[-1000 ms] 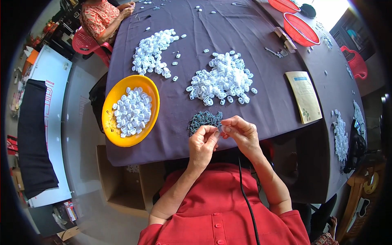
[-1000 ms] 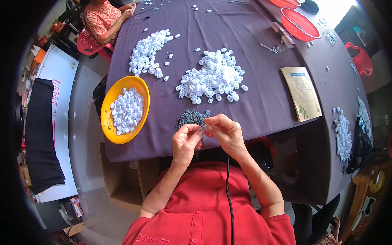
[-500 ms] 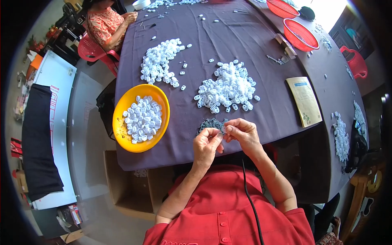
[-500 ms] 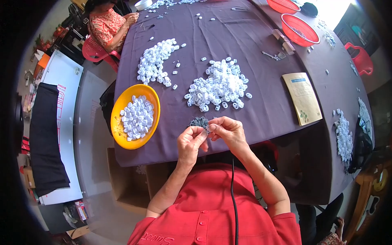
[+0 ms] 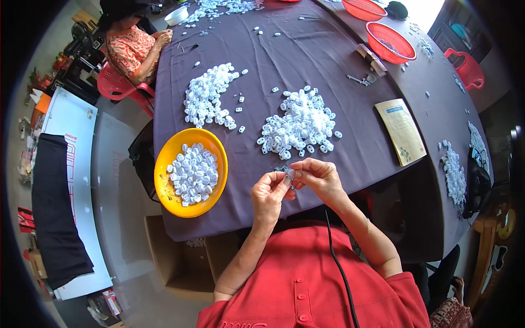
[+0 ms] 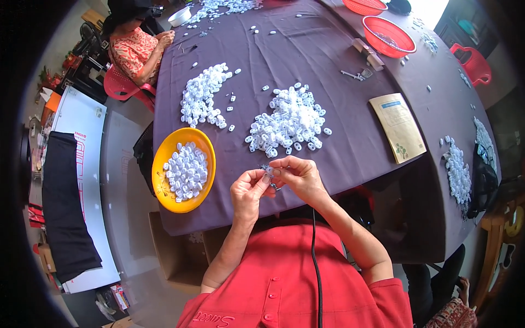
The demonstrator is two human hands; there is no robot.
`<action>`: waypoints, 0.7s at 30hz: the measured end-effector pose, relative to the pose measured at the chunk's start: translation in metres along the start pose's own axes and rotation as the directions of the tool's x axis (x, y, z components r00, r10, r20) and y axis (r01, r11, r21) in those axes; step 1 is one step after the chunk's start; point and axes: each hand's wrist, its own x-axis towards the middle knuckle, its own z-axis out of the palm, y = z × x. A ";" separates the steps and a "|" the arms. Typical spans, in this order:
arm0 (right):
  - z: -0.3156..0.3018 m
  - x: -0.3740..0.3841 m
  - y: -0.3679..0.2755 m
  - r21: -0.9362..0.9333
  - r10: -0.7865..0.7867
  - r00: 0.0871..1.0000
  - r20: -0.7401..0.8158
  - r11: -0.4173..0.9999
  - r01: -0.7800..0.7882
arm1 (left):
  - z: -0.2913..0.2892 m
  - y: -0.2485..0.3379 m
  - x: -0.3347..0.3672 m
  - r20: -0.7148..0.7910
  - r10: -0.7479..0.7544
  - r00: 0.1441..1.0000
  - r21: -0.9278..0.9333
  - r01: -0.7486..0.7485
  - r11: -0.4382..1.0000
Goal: The person assembles plastic components by picking up plastic pieces and inserting small pins into them by hand.
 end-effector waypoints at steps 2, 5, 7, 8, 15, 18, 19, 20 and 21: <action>0.000 -0.002 -0.002 -0.011 -0.022 1.000 -0.005 1.000 0.022 | 0.002 0.002 0.003 0.004 -0.005 1.000 0.005 0.005 1.000; 0.000 -0.002 -0.005 -0.001 -0.050 0.999 -0.006 0.999 0.050 | 0.003 0.005 0.005 0.014 -0.028 1.000 -0.006 0.028 1.000; -0.002 -0.002 -0.006 0.023 -0.058 0.998 -0.008 0.998 0.058 | 0.007 0.006 0.007 0.026 -0.048 0.998 -0.017 0.049 0.999; -0.003 -0.002 -0.007 0.054 -0.039 0.999 -0.010 0.998 0.040 | 0.010 0.007 0.008 0.028 -0.064 0.998 -0.054 0.066 0.996; -0.005 0.000 -0.001 0.010 -0.154 0.985 -0.080 0.988 0.155 | 0.012 0.001 0.017 0.052 -0.129 0.990 -0.098 0.134 0.986; -0.003 0.001 -0.006 0.040 -0.099 0.987 -0.131 0.994 0.105 | 0.015 0.000 0.020 0.052 -0.132 0.990 -0.105 0.137 0.985; -0.004 0.002 -0.006 0.042 -0.097 0.987 -0.128 0.994 0.103 | 0.014 0.000 0.021 0.048 -0.132 0.990 -0.104 0.137 0.985; -0.006 0.003 -0.006 0.065 -0.089 0.986 -0.138 0.993 0.099 | 0.014 -0.001 0.022 0.039 -0.138 0.990 -0.101 0.141 0.985; -0.009 0.005 -0.005 0.087 -0.082 0.985 -0.150 0.992 0.096 | 0.014 -0.001 0.024 0.033 -0.144 0.989 -0.098 0.146 0.984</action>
